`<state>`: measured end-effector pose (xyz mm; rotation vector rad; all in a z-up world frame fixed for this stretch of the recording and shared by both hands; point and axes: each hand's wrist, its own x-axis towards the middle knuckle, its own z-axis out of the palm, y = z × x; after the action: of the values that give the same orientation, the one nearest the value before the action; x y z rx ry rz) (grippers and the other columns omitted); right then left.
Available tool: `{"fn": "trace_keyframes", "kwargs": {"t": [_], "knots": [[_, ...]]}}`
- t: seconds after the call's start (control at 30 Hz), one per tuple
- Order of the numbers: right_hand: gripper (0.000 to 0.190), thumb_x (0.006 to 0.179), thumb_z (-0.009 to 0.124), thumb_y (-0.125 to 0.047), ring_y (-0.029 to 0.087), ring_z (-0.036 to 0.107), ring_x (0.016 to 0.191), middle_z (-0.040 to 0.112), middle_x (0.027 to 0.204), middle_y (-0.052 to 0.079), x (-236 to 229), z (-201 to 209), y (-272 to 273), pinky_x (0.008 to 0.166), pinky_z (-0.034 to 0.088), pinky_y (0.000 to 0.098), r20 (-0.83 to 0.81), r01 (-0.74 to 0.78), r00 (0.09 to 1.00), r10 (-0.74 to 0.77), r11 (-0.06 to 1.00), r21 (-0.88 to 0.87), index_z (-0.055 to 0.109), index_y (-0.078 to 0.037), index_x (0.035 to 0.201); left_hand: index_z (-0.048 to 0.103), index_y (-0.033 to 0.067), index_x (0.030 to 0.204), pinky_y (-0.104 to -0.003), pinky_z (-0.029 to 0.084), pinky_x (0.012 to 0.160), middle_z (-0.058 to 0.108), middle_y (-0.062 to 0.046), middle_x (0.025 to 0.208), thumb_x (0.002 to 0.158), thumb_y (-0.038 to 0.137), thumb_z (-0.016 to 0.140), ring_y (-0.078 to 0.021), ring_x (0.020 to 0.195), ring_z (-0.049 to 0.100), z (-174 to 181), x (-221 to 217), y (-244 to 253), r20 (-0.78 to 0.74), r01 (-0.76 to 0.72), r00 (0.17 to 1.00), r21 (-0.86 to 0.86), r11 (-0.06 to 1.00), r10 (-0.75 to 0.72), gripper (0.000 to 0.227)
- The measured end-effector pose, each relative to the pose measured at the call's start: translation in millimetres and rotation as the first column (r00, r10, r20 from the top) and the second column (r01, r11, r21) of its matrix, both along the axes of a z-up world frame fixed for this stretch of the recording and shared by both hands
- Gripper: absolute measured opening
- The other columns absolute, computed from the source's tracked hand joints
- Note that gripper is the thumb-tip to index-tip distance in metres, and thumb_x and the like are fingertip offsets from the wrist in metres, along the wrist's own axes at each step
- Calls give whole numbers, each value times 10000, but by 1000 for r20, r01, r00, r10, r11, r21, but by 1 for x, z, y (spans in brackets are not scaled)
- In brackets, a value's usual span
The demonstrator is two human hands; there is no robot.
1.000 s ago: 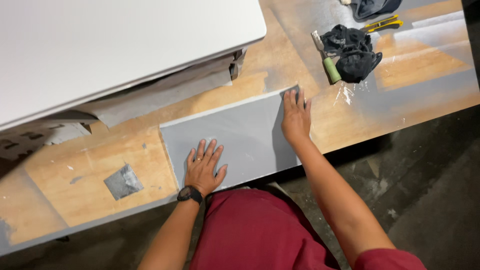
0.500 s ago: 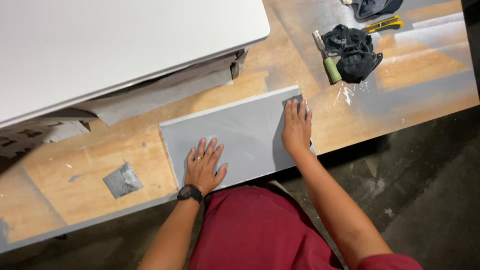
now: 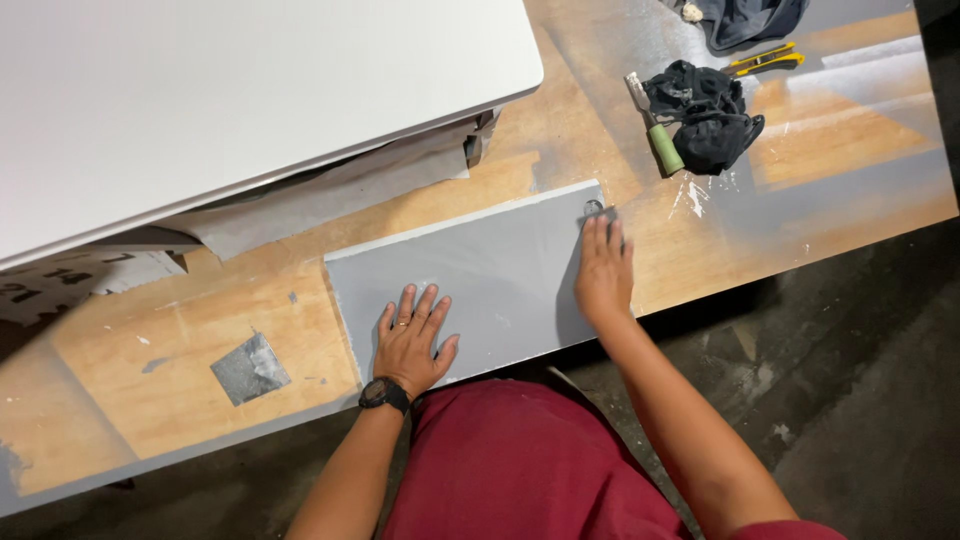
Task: The person sands the surface and edges of a rectangular gray board using a small piece of sandpaper.
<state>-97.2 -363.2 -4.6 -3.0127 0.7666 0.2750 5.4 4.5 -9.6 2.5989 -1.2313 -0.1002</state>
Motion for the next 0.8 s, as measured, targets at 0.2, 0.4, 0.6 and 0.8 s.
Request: {"fn": "trace_keyframes", "kwargs": {"t": [0.2,0.4,0.6,0.8], "knots": [[744,994,546,37,453,394,1626,476,1743,226,-17,14,-8,1246,366,659,10,-40,999,40,999,-2,414,-7,1725,434,347,1690,-566,202,1309,310,58,1828,1051,578,521,-288,1688,233,-1,1,0,-30,1,1000,-1,1000,-1,685],[712,995,536,61,459,443,1597,500,1714,252,-10,7,1,1222,411,633,36,-63,997,64,998,-21,446,11,1699,443,342,1686,-555,199,1311,296,59,1834,1055,565,536,-280,1695,212,4,0,0,-7,2,1000,-3,1000,-2,676],[739,1017,519,23,471,319,1655,438,1768,221,-1,-5,-45,1256,334,677,32,41,999,-41,999,-5,391,-21,1743,435,359,1687,-548,200,1315,303,77,1831,1039,557,561,-268,1693,223,5,-1,-1,-12,-14,1000,-5,1000,13,689],[742,1009,486,21,406,350,1662,415,1787,158,-19,2,19,1279,341,643,-61,-126,990,127,992,21,379,-55,1740,421,375,1691,-527,198,1318,298,82,1831,1047,588,538,-256,1694,215,0,-1,1,29,-5,1000,15,1000,4,688]]}}
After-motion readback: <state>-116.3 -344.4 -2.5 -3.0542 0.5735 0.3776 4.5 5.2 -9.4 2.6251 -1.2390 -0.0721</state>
